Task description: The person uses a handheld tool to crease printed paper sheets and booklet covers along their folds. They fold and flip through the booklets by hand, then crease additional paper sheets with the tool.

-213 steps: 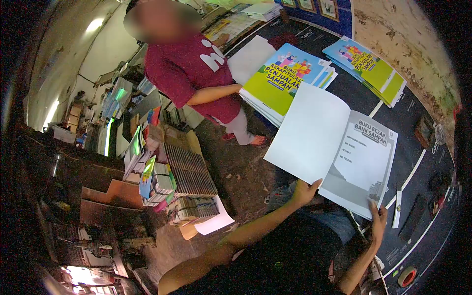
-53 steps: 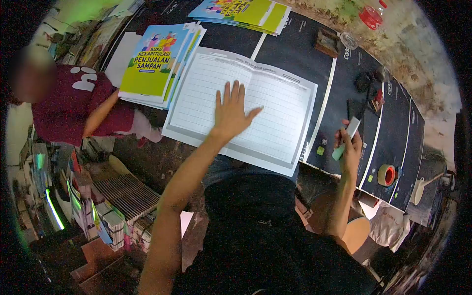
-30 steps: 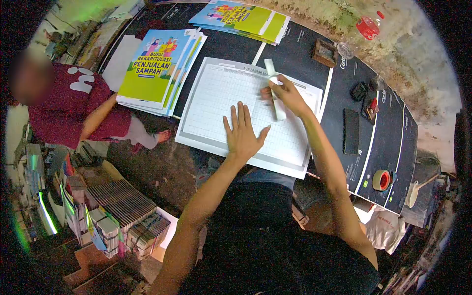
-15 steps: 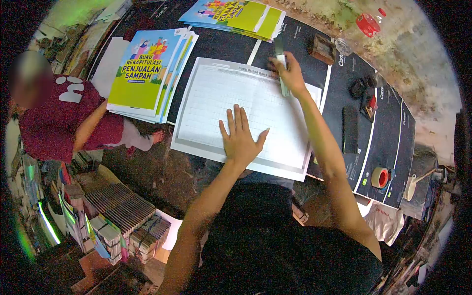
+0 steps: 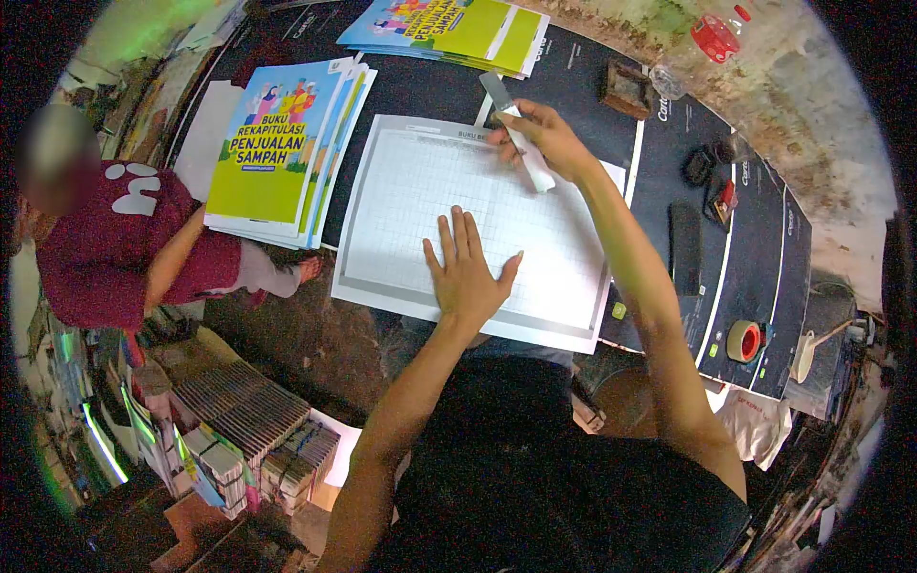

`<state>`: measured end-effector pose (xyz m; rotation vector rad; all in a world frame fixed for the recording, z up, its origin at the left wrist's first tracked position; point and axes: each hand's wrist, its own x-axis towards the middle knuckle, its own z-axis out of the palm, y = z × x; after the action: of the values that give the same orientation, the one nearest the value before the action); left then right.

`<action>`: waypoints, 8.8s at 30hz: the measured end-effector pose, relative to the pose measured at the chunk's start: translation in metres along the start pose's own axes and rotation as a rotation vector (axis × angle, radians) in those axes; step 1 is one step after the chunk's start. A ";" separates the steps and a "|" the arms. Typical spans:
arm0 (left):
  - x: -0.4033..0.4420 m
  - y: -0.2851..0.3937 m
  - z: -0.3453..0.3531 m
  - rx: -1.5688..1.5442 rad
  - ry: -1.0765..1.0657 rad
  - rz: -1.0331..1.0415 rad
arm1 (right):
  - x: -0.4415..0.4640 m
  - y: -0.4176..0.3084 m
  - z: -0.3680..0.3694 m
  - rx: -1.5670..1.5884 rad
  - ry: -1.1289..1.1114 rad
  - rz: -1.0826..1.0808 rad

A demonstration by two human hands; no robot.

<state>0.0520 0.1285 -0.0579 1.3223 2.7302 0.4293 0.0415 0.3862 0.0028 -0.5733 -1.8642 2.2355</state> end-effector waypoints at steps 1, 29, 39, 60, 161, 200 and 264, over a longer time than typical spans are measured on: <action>0.001 0.001 0.000 0.005 0.011 0.003 | -0.008 -0.005 0.003 0.039 -0.042 -0.001; 0.014 0.004 0.003 -0.044 0.042 0.139 | -0.050 0.043 0.021 -1.278 0.326 -0.222; 0.014 0.005 0.011 -0.027 0.036 0.170 | -0.046 0.056 0.034 -1.424 0.399 -0.226; 0.015 0.008 0.009 0.018 -0.003 0.159 | -0.042 0.067 0.032 -1.514 0.446 -0.302; 0.017 0.009 0.002 0.022 -0.057 0.147 | -0.037 0.067 0.042 -1.386 0.543 -0.257; 0.015 0.001 0.011 -0.011 -0.018 0.156 | -0.048 0.064 0.053 -1.453 0.481 -0.121; 0.016 0.006 0.007 -0.003 0.023 0.174 | -0.041 0.054 0.047 -1.467 0.432 0.001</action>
<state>0.0486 0.1460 -0.0623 1.5703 2.6416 0.4638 0.0659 0.3173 -0.0356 -1.0431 -2.8290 0.2677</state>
